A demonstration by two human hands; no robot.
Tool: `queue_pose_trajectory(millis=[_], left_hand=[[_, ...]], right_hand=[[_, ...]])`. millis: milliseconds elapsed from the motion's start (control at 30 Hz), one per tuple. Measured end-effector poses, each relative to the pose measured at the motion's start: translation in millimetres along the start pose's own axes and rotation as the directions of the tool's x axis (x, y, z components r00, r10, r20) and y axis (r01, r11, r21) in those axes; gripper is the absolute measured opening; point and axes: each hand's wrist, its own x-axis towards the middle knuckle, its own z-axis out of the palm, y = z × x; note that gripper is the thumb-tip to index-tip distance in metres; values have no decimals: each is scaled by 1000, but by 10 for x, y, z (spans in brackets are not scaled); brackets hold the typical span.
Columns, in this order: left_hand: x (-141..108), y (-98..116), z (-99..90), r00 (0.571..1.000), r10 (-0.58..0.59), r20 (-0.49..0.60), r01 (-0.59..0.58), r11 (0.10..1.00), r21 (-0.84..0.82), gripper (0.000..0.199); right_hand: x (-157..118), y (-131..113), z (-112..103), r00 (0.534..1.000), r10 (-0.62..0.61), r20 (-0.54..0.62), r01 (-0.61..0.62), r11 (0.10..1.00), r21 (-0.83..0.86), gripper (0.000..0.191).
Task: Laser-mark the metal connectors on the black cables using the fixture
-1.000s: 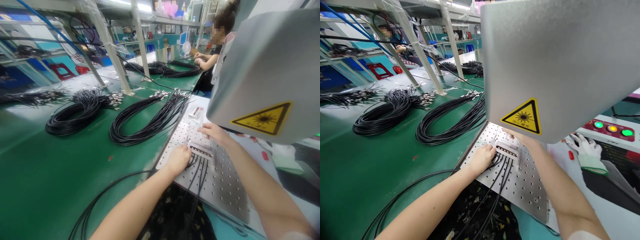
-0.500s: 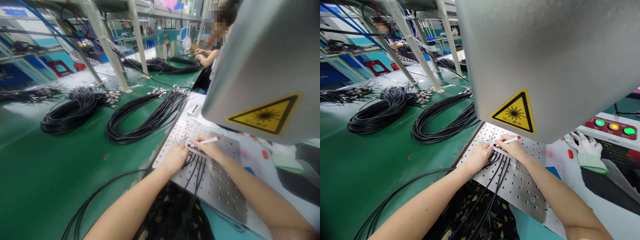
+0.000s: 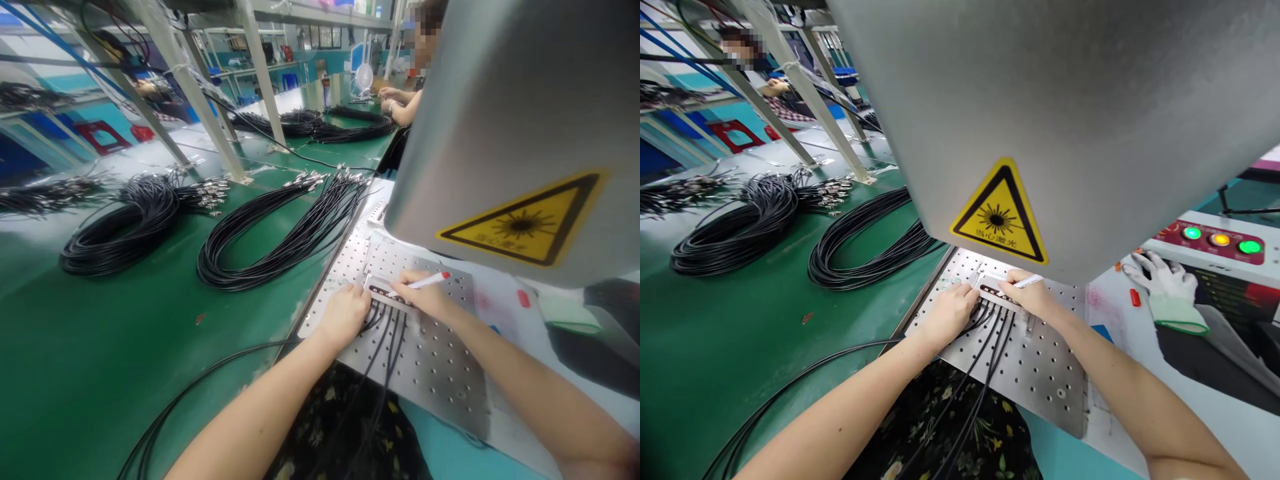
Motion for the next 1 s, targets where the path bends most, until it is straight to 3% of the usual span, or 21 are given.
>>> queue_pose_trajectory(millis=[233,433,567,633,700,767,833,900,1000], left_hand=[[3,-1,-6,1000,-13,5,13,1000,-3,17],[1,3,-4,1000,-12,8,12,1000,-2,16],[6,-9,1,1000,9,-19,-9,1000,22,14],[17,-16,-9,997,26,-79,-20,997,76,11],[30,-21,-29,985,22,-170,2,990,142,7],[38,-23,-50,970,18,-242,29,982,188,5],[37,-23,-62,962,28,-273,31,978,208,5],[28,-22,-59,959,42,-282,20,977,214,5],[13,-21,-42,956,42,-289,21,977,211,4]], right_hand=[[-227,181,-207,1000,30,1,-30,999,-28,31],[-342,85,-297,998,49,-50,-49,999,-5,32],[-438,219,-430,958,-24,-286,-21,988,-156,25],[-523,452,-543,920,-160,-357,3,916,-401,25],[-621,736,-661,915,-288,-283,29,747,-664,24],[-711,963,-746,931,-322,-170,51,578,-815,25],[-777,1039,-751,943,-306,-134,49,525,-850,31],[-808,934,-650,936,-308,-171,57,609,-791,31],[-785,581,-351,940,-288,-182,134,805,-578,31]])
